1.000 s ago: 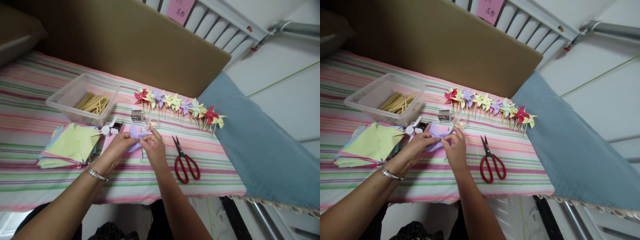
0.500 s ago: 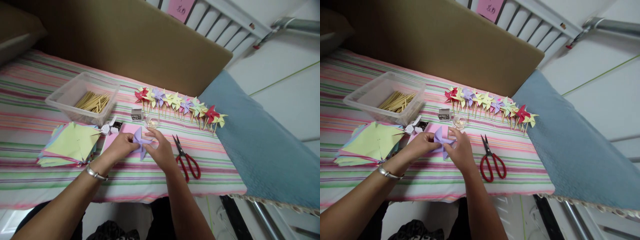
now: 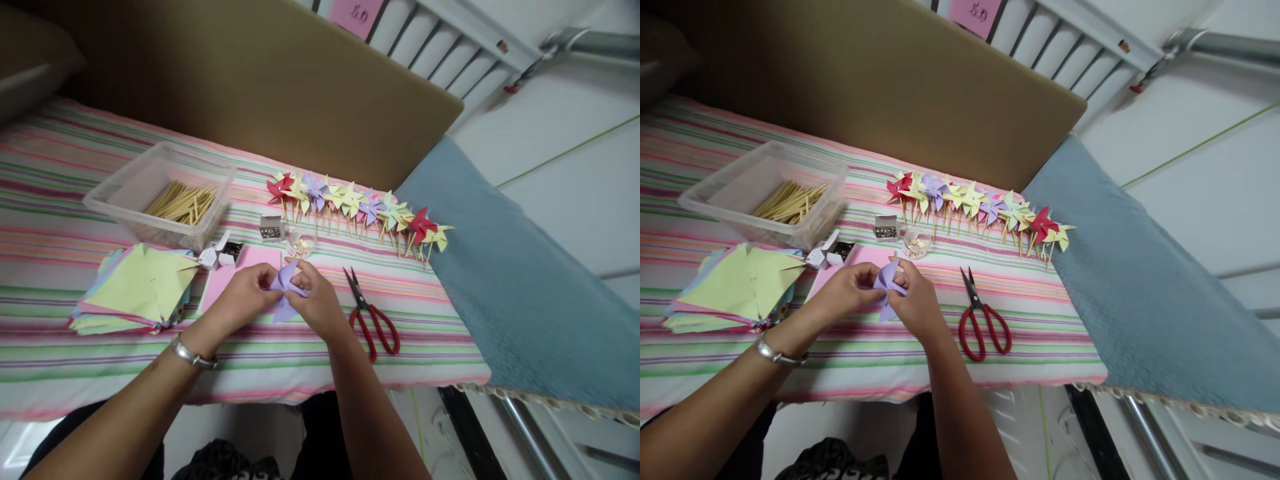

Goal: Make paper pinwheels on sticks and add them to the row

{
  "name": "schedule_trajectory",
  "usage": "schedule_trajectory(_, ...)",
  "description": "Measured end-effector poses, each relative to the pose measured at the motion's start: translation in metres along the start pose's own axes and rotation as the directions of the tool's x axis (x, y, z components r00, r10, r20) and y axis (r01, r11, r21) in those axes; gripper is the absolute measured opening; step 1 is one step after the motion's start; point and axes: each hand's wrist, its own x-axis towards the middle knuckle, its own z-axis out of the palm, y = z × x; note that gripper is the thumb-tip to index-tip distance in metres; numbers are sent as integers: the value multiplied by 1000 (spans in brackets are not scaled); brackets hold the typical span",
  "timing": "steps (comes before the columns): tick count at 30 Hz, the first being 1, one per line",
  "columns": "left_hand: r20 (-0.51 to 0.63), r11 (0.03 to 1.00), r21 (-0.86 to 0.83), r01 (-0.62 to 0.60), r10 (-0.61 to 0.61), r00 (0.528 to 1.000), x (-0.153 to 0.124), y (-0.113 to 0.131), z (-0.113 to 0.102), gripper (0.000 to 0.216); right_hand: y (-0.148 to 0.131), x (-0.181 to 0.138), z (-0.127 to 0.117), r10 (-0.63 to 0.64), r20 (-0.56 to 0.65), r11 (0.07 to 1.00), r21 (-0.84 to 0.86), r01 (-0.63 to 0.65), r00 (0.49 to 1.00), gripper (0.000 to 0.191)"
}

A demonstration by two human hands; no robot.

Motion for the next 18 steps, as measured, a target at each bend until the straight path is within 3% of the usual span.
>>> schedule_trajectory(5,-312,1000,9,-21,23,950,-2,7,3,68,2,4,8,55,-102,977,212,-33,993,52)
schedule_trajectory(8,-368,981,-192,2,-74,927,-4,11,8,79,1,6,14,81,-167,952,306,-27,983,52)
schedule_trajectory(11,-242,881,-468,76,-210,947,-6,13,11,57,0,7,20,105,-217,921,389,-12,971,49)
schedule_trajectory(14,-71,750,-645,147,-250,966,-8,13,13,28,-1,9,27,119,-250,882,472,14,961,43)
schedule_trajectory(18,-93,725,-678,118,-244,965,-8,11,12,20,-2,10,32,151,-236,831,556,6,960,35)
